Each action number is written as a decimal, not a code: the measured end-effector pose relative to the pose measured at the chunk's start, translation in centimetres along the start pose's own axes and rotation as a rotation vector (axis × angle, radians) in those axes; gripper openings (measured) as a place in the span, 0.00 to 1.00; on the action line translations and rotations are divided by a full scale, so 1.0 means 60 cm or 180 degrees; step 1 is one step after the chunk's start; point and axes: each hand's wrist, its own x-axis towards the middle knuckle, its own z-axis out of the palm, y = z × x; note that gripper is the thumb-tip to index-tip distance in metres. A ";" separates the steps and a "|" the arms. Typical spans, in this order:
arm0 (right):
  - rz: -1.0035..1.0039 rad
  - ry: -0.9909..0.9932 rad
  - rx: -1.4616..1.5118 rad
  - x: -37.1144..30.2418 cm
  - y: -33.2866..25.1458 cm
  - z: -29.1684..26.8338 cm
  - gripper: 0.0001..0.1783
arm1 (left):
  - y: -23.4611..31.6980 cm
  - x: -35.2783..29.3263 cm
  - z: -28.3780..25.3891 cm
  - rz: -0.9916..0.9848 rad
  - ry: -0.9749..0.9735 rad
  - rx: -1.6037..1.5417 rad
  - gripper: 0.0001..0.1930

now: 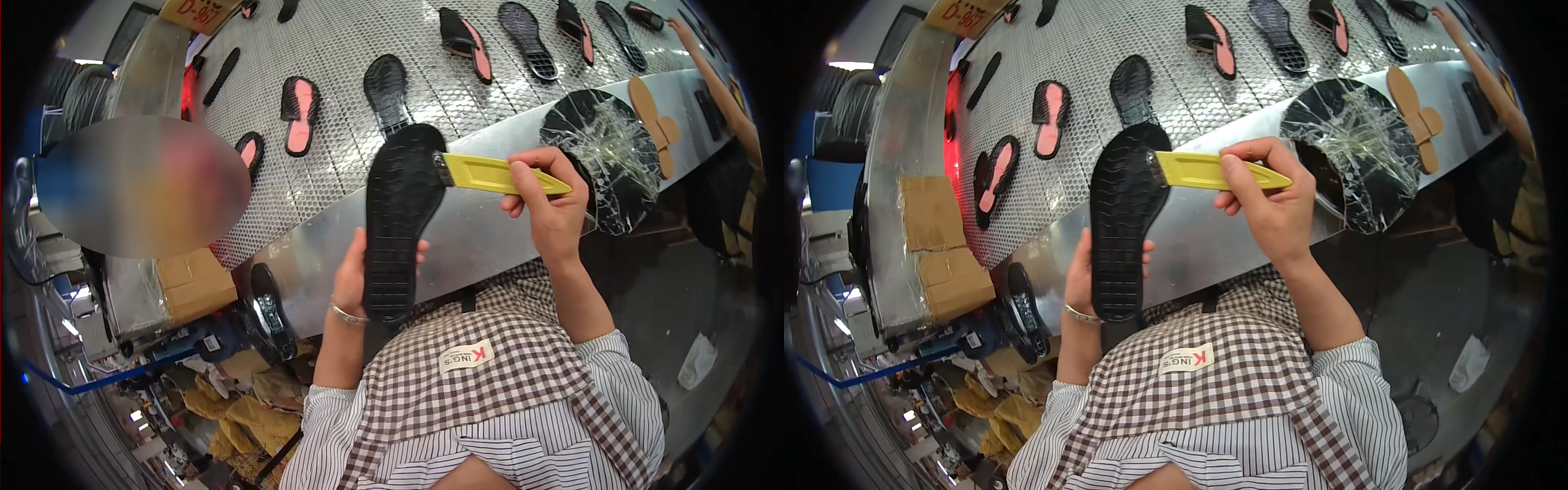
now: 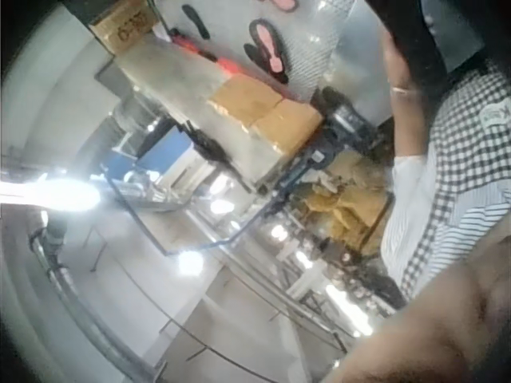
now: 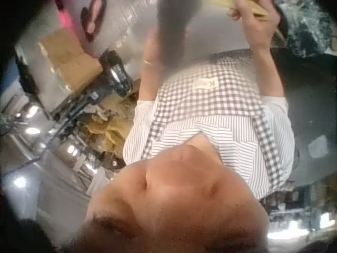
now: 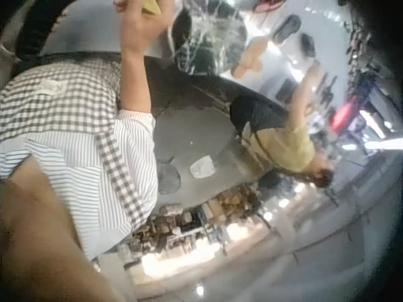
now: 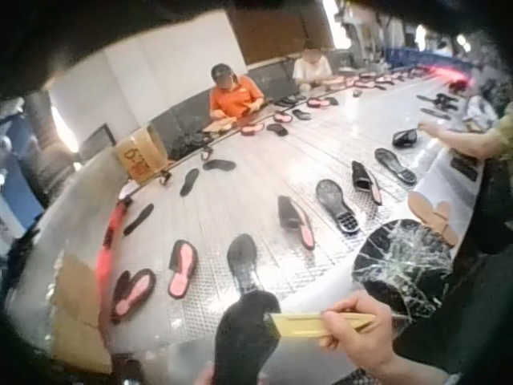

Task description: The person applies adhesive to shoe soles by taking each sole from a conveyor belt, dipping a plastic scraper into glue, and spreading the glue across the surface of the sole.

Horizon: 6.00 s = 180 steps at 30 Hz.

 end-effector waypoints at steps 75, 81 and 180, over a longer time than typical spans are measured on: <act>-0.1891 -0.3787 -0.2814 0.086 -0.033 0.047 0.04 | -0.031 0.083 -0.003 -0.0589 -0.0391 -0.0292 0.28; -0.2005 -0.1376 -0.2888 0.063 -0.046 -0.123 0.06 | -0.019 0.054 -0.023 0.0094 -0.0652 -0.0527 0.33; 0.0928 -0.0989 0.0506 -0.052 0.054 0.134 0.07 | -0.092 0.127 -0.072 0.1836 0.0177 0.2772 0.33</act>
